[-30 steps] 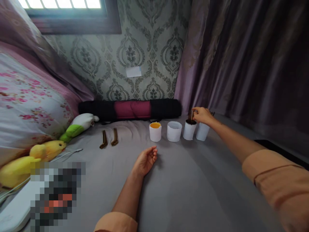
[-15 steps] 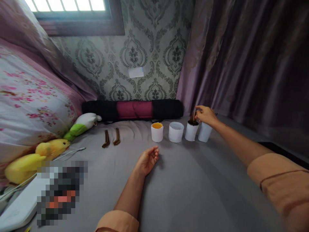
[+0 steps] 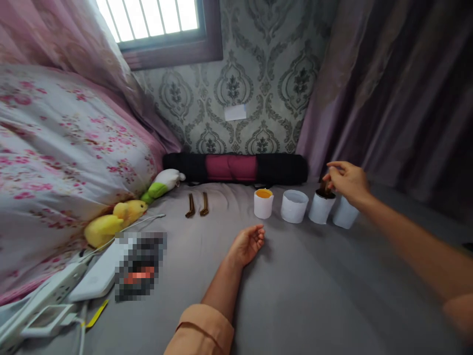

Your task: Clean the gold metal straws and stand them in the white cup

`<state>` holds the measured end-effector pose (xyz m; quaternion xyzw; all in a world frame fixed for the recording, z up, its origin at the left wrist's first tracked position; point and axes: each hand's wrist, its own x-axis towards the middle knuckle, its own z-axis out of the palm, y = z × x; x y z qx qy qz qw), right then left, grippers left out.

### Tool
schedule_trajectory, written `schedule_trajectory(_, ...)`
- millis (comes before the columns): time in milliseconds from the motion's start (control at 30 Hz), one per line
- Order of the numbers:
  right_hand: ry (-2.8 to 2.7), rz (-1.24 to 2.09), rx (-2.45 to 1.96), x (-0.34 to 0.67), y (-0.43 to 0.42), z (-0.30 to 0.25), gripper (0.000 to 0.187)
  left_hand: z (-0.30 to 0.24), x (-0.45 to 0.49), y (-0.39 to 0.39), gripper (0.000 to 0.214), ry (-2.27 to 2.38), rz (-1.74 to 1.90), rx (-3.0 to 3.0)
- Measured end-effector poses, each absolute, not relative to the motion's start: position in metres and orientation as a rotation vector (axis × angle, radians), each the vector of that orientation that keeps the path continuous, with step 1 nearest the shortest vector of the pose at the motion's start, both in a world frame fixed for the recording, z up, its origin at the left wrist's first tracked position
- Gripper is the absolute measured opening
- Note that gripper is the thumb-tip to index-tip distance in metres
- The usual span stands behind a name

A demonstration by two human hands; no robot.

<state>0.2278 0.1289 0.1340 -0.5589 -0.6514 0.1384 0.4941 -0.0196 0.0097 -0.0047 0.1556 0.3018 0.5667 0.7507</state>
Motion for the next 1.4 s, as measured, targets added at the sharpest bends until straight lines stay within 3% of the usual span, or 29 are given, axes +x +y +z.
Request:
schedule_trajectory(267,-1.512,0.652,-1.178,0.189,0.085,0.117,0.027,-0.006,-0.020,0.008,0.012,0.630,1.257,0.375)
schedule_trajectory(667,-1.462,1.198,-1.294,0.143,0.054,0.032,0.035,-0.004,-0.019,0.003,0.016,0.584,1.320,0.455)
schedule_trajectory(867,-1.567,1.120,-1.279,0.139,0.062,0.008,0.041,-0.002,-0.018,0.001,0.014,0.600,1.336,0.441)
schedule_trajectory(1233,-1.802,0.676,-1.370,0.142,0.060,-0.013,0.043,0.002,-0.017,0.000,0.012,0.667,1.320,0.423)
schedule_trajectory(1400,-1.830,0.681,-1.362,0.144,0.059,-0.012,0.043,0.008,-0.029,0.010,0.014,1.049,1.320,0.543)
